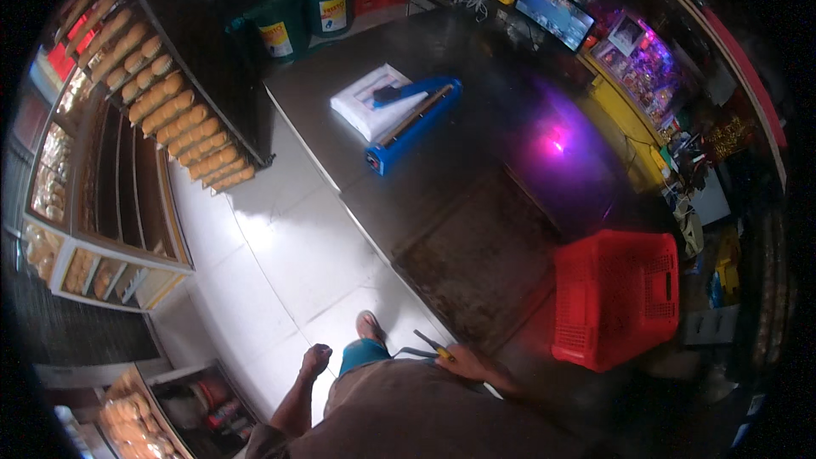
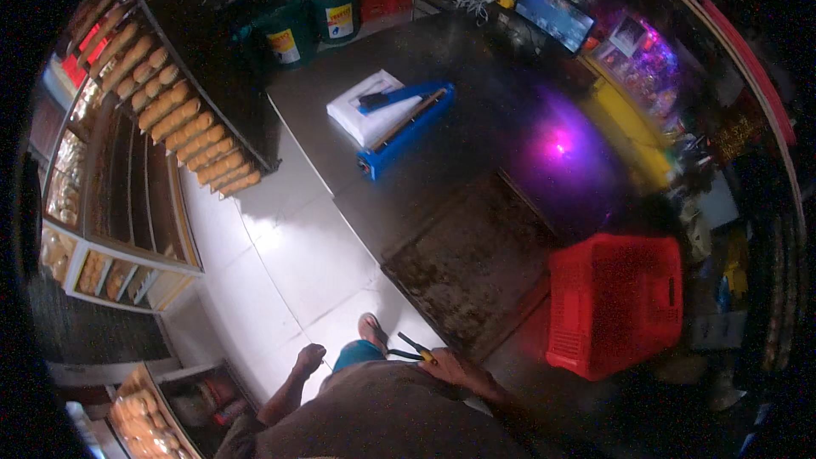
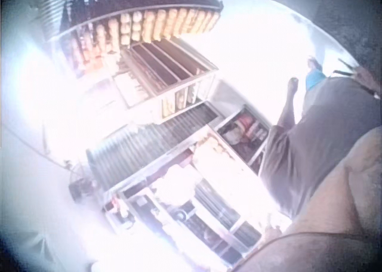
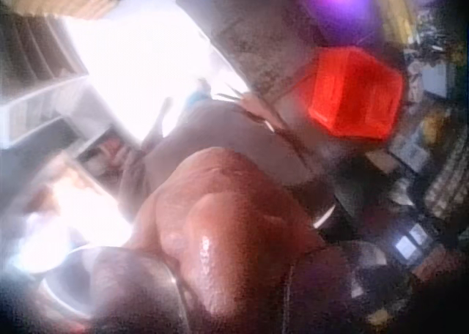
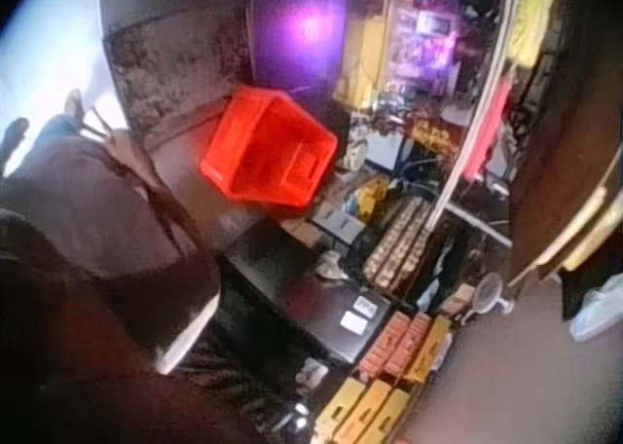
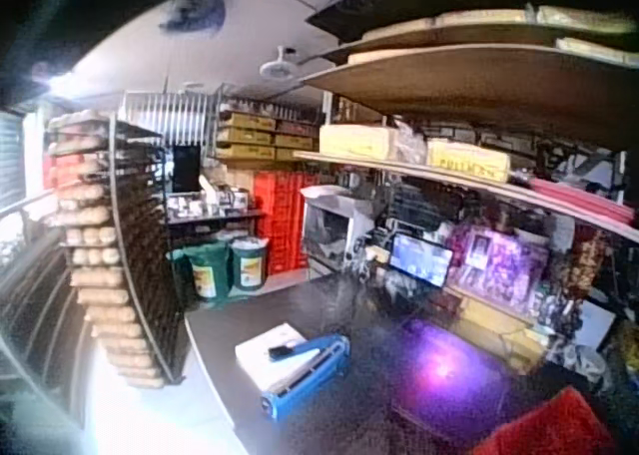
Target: The person retrieves pliers from a refrigerator, walks to a commercial oven, and uses the pliers to tighten a screw or bolt on the oven's control panel.
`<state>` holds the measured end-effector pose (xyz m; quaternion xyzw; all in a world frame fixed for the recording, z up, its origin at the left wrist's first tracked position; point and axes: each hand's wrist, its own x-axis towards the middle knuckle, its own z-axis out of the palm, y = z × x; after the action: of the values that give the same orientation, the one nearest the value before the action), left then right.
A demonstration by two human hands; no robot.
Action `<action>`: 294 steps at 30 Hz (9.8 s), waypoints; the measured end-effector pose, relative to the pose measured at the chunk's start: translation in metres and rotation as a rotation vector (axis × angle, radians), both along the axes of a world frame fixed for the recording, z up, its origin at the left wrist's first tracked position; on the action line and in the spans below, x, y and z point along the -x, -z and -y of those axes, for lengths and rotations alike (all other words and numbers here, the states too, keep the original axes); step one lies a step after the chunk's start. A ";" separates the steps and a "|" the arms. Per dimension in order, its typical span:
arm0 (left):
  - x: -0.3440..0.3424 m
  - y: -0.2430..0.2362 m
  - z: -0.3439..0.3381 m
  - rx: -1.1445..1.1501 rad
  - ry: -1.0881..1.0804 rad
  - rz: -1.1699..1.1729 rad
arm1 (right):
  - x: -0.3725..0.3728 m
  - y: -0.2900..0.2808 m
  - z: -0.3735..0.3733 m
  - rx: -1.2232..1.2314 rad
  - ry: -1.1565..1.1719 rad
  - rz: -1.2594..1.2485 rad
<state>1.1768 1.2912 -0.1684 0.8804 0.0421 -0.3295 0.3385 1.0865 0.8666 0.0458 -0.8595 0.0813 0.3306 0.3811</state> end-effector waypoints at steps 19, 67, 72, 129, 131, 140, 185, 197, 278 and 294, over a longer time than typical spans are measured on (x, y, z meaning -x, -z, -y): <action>-0.265 -0.047 -0.068 -0.017 -0.085 0.003 | -0.411 0.008 -0.152 -0.241 -0.235 0.245; -1.231 0.033 0.102 0.207 0.830 0.359 | -0.896 0.069 -0.226 -0.573 1.851 0.188; -1.309 0.054 0.102 0.179 0.961 0.230 | -0.938 0.075 -0.244 -0.411 1.730 0.435; -1.936 0.011 0.230 -0.028 1.156 0.522 | -1.638 0.225 0.125 0.274 0.592 -0.022; -1.979 0.012 0.277 0.154 0.708 0.286 | -1.672 0.228 0.177 0.243 0.579 0.008; -2.258 -0.174 0.508 0.070 0.426 1.019 | -1.849 0.269 0.392 0.154 0.623 0.435; -2.495 -0.119 1.135 0.201 1.080 0.152 | -2.314 0.241 0.945 0.212 0.731 0.100; -2.486 -0.133 1.374 0.103 1.260 0.149 | -2.218 0.323 1.125 0.433 0.656 -0.003; -2.515 -0.158 1.740 0.731 0.775 0.277 | -2.481 0.014 1.434 -0.285 0.793 0.803; -2.532 -0.152 2.099 1.009 0.590 0.470 | -2.540 0.076 1.739 0.090 1.153 0.999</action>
<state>3.7091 -0.8078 -0.0165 0.6357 -0.4390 -0.1860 0.6072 3.6262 -0.8725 -0.0299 -0.7433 0.3483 -0.3522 0.4496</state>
